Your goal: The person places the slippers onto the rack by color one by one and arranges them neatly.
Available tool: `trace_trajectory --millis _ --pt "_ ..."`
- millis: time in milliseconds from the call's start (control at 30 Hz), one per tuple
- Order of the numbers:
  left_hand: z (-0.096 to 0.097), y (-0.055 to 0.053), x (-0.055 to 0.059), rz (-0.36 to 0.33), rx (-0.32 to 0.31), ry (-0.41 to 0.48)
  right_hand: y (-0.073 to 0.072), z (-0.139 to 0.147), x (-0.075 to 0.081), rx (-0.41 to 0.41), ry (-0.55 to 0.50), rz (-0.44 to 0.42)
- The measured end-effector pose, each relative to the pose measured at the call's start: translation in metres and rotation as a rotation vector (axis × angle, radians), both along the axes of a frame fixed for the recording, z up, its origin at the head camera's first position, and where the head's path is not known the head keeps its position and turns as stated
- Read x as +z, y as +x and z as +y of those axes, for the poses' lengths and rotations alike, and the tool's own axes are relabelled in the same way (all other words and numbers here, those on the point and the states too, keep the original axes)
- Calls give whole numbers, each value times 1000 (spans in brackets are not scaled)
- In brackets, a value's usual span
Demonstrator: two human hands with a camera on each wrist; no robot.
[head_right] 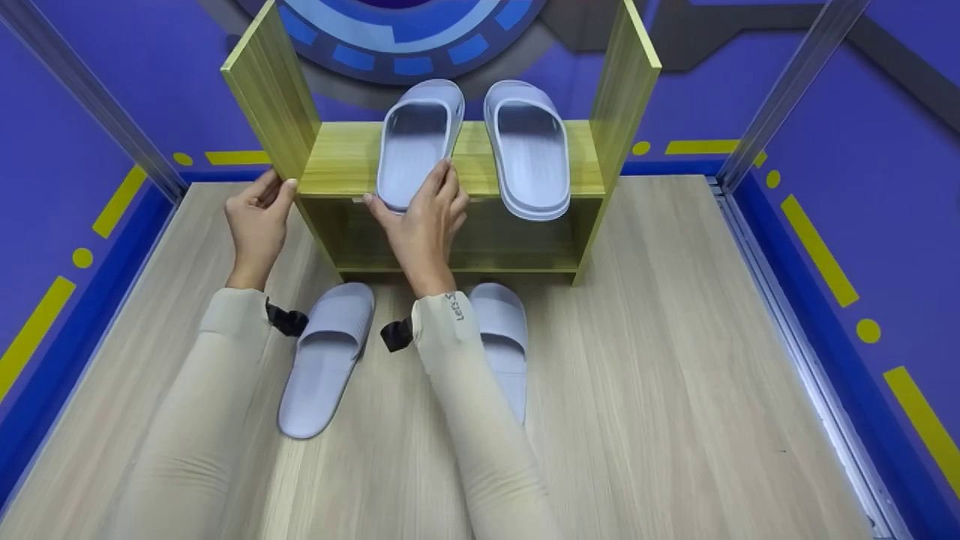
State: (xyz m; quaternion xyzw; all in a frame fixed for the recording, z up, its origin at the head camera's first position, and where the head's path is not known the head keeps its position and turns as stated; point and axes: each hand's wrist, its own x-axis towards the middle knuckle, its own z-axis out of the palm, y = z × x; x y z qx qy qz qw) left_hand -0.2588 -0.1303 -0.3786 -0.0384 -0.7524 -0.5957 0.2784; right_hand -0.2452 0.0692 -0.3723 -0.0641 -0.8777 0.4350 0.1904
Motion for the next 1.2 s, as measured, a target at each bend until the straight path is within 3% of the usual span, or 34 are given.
trace_trajectory --millis 200,500,700,1000,1200 --pt "1 1 2 -3 0 -5 6 2 -1 10 6 26" --pt "2 1 2 20 -13 -20 21 7 -4 44 43 144" --pt "1 1 2 -1 -11 -10 34 14 -10 54 43 227" --pt "0 2 3 -11 0 -29 59 32 -33 51 55 328" --pt "1 4 4 4 15 -38 76 47 -56 55 69 334"
